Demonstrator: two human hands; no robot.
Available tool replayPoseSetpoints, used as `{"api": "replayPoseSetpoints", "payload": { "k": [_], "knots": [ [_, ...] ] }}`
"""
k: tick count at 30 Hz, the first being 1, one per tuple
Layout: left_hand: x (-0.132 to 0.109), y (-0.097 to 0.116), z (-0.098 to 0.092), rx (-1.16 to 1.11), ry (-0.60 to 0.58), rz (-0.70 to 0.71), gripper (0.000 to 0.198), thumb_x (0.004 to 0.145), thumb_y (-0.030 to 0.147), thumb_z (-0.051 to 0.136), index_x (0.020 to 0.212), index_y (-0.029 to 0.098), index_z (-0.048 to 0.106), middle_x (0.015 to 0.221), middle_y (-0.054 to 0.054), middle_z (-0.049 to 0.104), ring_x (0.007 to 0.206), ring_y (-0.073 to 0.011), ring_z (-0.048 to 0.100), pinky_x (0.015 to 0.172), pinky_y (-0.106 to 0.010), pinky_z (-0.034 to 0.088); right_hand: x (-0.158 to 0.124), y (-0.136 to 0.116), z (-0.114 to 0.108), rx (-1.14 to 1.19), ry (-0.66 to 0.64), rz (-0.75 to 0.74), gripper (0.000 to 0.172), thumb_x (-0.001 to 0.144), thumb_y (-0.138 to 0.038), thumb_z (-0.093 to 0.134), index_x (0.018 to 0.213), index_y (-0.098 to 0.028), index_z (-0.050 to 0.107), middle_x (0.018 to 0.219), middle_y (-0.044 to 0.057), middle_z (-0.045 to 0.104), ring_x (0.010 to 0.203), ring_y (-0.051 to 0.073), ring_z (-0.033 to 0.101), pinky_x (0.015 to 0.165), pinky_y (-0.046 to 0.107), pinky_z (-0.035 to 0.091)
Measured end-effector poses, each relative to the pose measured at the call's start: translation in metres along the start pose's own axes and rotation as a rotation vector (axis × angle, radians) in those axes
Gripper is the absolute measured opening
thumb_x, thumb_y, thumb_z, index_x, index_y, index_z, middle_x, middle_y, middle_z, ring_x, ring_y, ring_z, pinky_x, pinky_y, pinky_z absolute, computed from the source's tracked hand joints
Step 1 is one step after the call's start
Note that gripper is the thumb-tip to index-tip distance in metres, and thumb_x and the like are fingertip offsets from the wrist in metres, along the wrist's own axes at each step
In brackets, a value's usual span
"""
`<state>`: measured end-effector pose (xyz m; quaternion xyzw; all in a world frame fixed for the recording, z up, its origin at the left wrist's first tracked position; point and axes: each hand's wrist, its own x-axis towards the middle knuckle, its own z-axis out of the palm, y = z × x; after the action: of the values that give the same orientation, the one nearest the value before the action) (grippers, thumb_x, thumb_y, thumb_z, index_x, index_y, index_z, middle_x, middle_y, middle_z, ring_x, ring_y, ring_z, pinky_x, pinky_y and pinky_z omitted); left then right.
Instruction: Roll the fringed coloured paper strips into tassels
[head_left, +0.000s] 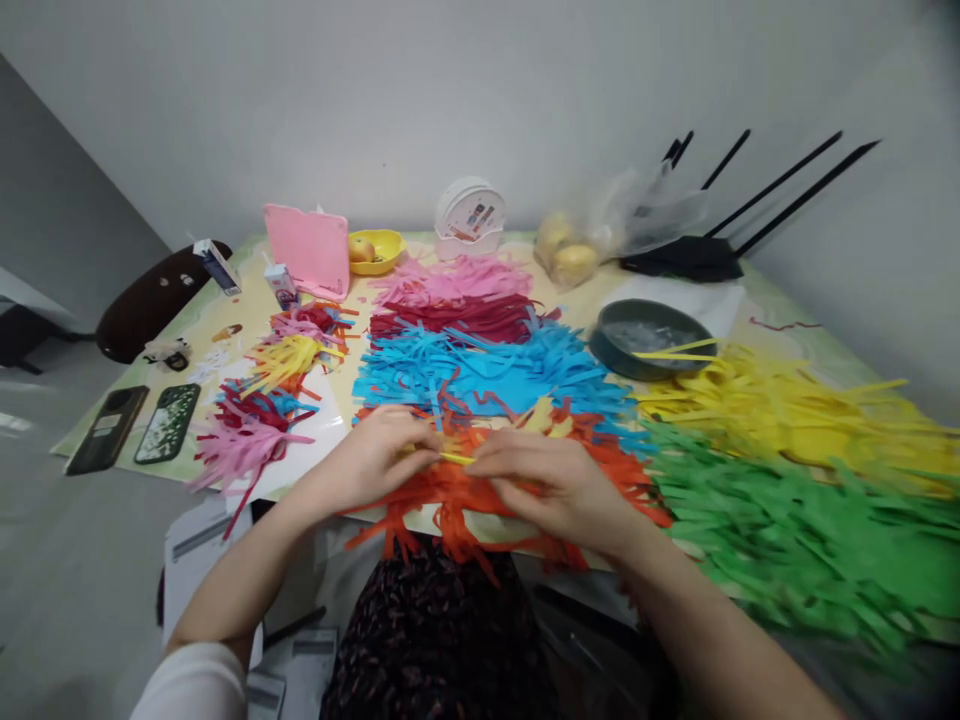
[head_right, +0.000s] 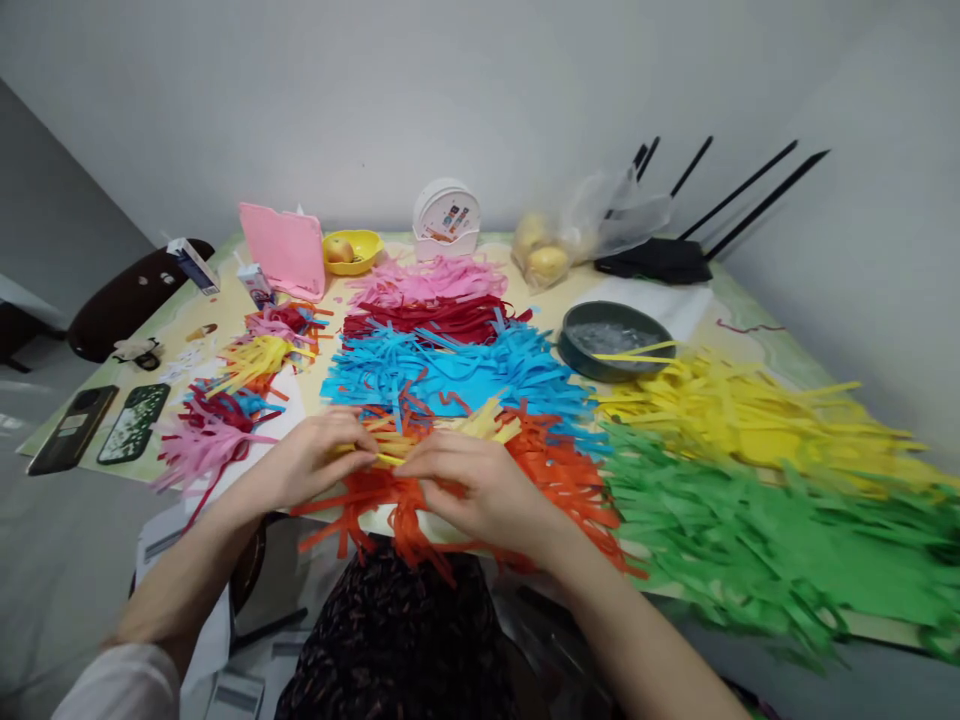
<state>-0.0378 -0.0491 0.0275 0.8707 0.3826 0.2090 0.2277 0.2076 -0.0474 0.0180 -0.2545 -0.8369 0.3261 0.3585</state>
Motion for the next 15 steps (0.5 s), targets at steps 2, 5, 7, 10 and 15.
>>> {"api": "replayPoseSetpoints", "payload": {
  "k": [2, 5, 7, 10, 15],
  "knots": [
    [-0.003, -0.004, 0.008, 0.196, 0.087, 0.060, 0.020, 0.097, 0.021, 0.049, 0.094, 0.020, 0.070, 0.088, -0.006, 0.074, 0.090, -0.0187, 0.067, 0.108, -0.048, 0.041, 0.003, 0.006, -0.007, 0.057, -0.053, 0.198, 0.034, 0.086, -0.027, 0.067, 0.120, -0.025, 0.072, 0.116, 0.008, 0.075, 0.102, 0.022, 0.072, 0.089, 0.035, 0.057],
    [-0.009, -0.010, 0.018, 0.348, 0.156, 0.180, 0.024, 0.098, 0.018, 0.046, 0.102, 0.024, 0.069, 0.095, -0.005, 0.076, 0.099, -0.0183, 0.067, 0.116, -0.056, 0.033, 0.012, 0.020, -0.008, 0.263, -0.127, 0.409, 0.039, 0.089, -0.046, 0.065, 0.119, -0.022, 0.072, 0.118, 0.009, 0.074, 0.106, 0.024, 0.070, 0.091, 0.037, 0.056],
    [-0.015, -0.013, 0.024, 0.363, 0.178, 0.243, 0.025, 0.098, 0.018, 0.047, 0.107, 0.025, 0.069, 0.100, -0.005, 0.077, 0.102, -0.0189, 0.068, 0.115, -0.056, 0.035, 0.018, 0.027, 0.002, 0.449, -0.223, 0.449, 0.040, 0.086, -0.053, 0.066, 0.104, -0.019, 0.076, 0.098, 0.007, 0.078, 0.089, 0.020, 0.071, 0.081, 0.033, 0.057],
    [-0.023, -0.020, 0.030, 0.348, 0.229, 0.264, 0.025, 0.097, 0.020, 0.049, 0.112, 0.026, 0.069, 0.104, -0.006, 0.078, 0.104, -0.0202, 0.070, 0.113, -0.054, 0.037, 0.019, 0.028, 0.022, 0.661, -0.217, 0.515, 0.039, 0.078, -0.054, 0.074, 0.087, -0.016, 0.075, 0.074, 0.002, 0.074, 0.066, 0.014, 0.066, 0.066, 0.026, 0.055],
    [-0.026, -0.021, 0.043, 0.283, 0.539, 0.231, 0.025, 0.093, 0.016, 0.055, 0.110, 0.028, 0.069, 0.100, -0.003, 0.079, 0.099, -0.0190, 0.073, 0.110, -0.048, 0.038, 0.015, 0.007, 0.040, 0.753, -0.008, 0.547, 0.030, 0.073, -0.045, 0.081, 0.084, -0.018, 0.075, 0.071, 0.002, 0.071, 0.064, 0.013, 0.065, 0.065, 0.026, 0.055]
  ]
}}
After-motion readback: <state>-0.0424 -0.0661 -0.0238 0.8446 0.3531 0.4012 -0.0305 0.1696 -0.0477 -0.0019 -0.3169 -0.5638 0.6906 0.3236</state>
